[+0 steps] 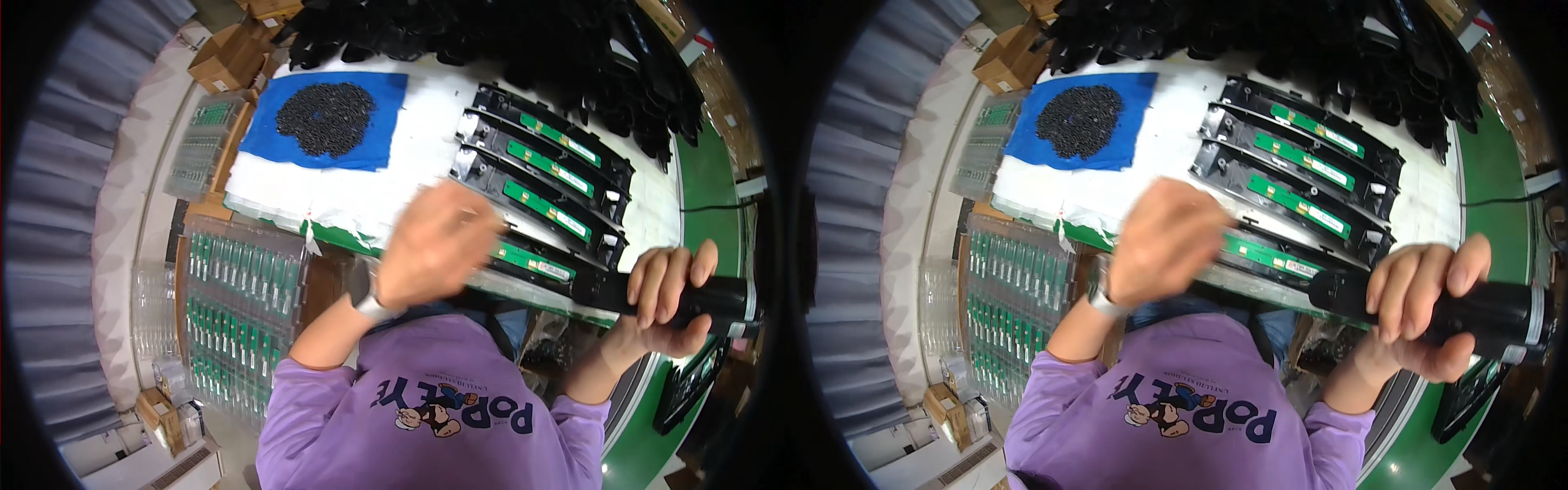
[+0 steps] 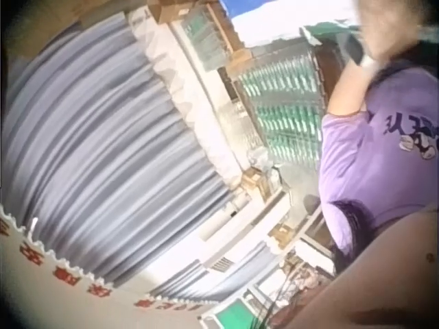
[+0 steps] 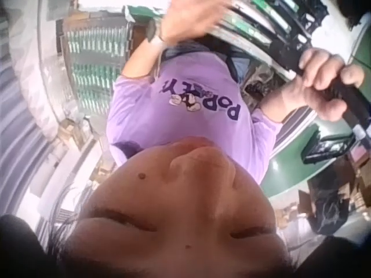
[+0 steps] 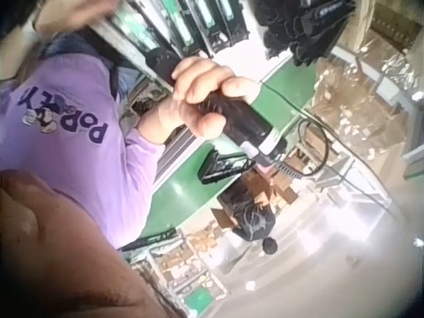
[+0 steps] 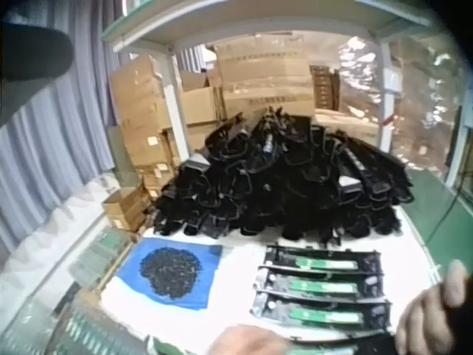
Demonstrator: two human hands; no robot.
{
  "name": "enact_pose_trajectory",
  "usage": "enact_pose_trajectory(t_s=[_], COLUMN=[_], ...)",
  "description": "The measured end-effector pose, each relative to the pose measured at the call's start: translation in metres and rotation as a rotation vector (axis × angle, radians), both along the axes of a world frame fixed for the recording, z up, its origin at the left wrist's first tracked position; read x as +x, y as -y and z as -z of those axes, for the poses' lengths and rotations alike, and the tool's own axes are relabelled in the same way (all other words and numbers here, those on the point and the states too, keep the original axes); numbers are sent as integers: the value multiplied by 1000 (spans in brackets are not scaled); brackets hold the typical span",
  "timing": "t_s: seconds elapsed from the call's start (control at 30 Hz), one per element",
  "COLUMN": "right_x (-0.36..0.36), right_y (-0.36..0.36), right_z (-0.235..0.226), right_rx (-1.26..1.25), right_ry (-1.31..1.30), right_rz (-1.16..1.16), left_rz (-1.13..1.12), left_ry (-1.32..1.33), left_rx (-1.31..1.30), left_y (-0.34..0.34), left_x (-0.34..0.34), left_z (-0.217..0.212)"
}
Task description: Assemble electronic components by inserting circuit boards into black housings and securing them with an electric screwdriver.
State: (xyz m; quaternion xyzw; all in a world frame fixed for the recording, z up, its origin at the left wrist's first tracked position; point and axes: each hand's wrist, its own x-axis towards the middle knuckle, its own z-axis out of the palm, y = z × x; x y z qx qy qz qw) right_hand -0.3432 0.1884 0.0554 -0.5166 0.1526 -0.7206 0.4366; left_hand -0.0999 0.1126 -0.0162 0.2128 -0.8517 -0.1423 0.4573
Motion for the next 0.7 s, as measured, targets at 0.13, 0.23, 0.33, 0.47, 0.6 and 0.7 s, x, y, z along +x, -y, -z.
enact_pose_trajectory(t_s=[0.13, 0.23, 0.33, 0.47, 0.6, 0.7], right_x=[3, 6, 3, -4, -6, -5], right_y=[-5, -6, -6, -2, 1, 1], right_z=[10, 15, 19, 22, 23, 21], right_rx=[54, 95, 135, 196, 191, 185], right_ry=[-21, -33, 9, 103, 92, 82], right_rz=[-7, 12, -5, -60, -66, -65], left_rz=[-845, -1049, -1043, -1018, -1000, -948], left_ry=[194, 380, 559, 494, 376, 321], left_rx=[-197, -141, 74, 49, -3, 19], left_y=[79, 110, 125, 121, 121, 123], left_x=[59, 90, 101, 98, 97, 97], left_z=[-6, 1, 9, 4, 1, 2])
